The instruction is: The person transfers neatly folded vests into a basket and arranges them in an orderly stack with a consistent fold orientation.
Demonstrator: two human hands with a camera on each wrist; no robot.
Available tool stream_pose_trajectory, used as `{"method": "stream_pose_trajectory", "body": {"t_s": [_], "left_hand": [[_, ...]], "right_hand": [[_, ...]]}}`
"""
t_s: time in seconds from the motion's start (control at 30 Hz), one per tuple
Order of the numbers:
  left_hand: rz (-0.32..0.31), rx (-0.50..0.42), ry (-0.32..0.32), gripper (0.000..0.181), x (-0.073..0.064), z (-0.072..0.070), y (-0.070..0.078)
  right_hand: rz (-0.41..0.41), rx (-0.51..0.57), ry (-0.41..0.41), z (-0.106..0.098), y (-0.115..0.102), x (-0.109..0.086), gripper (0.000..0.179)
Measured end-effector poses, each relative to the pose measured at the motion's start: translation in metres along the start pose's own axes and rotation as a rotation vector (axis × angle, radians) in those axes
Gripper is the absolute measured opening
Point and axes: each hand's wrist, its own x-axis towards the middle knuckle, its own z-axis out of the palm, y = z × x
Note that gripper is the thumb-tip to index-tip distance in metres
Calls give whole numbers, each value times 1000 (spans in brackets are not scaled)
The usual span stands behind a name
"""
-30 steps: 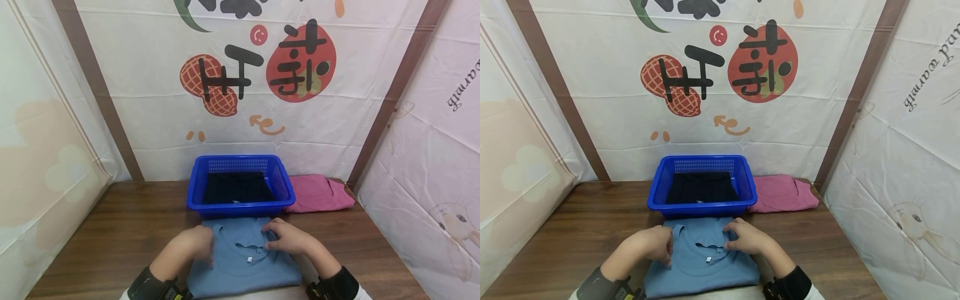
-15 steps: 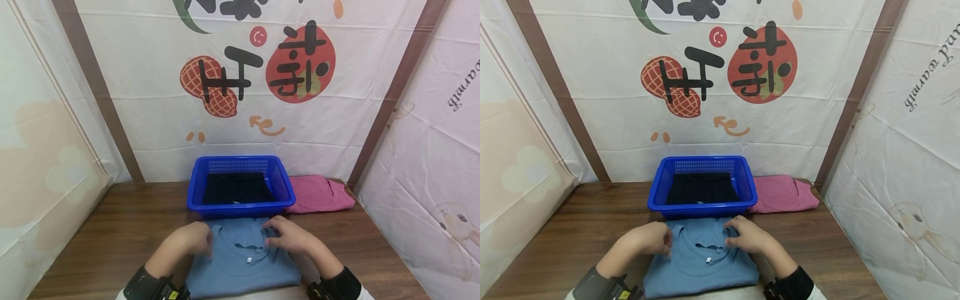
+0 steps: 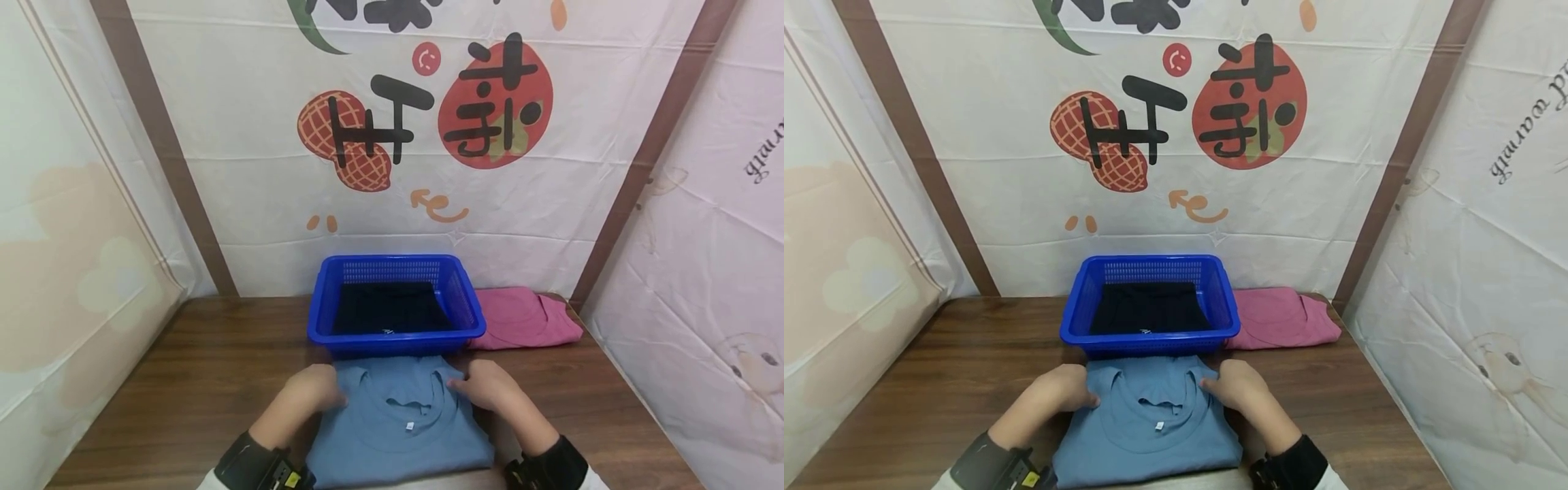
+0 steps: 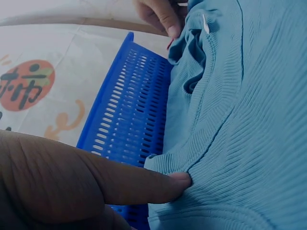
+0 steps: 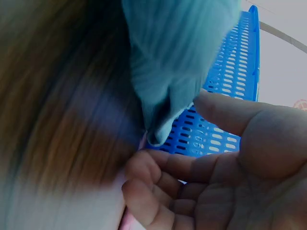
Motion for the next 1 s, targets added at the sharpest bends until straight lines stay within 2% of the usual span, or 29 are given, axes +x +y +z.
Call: {"method": "stream_pose_trajectory", "body": {"t_s": [0.23, 0.37, 0.53, 0.63, 0.8, 1.0], "left_hand": [[28, -48, 16, 34, 5, 3, -3], [52, -115, -12, 31, 9, 3, -7], [43, -181, -58, 30, 10, 3, -10], [33, -201, -73, 33, 9, 2, -8], [29, -258, -80, 34, 6, -1, -7], [30, -331, -100, 44, 6, -5, -10]], "right_hand": [[0, -6, 38, 7, -13, 8, 39], [-7, -35, 38, 10, -15, 13, 35], [-60, 6, 3, 14, -11, 18, 39], [-60, 88, -38, 13, -8, 19, 38], [-23, 305, -138, 6, -3, 19, 26], [9, 484, -224, -2, 3, 22, 49]]}}
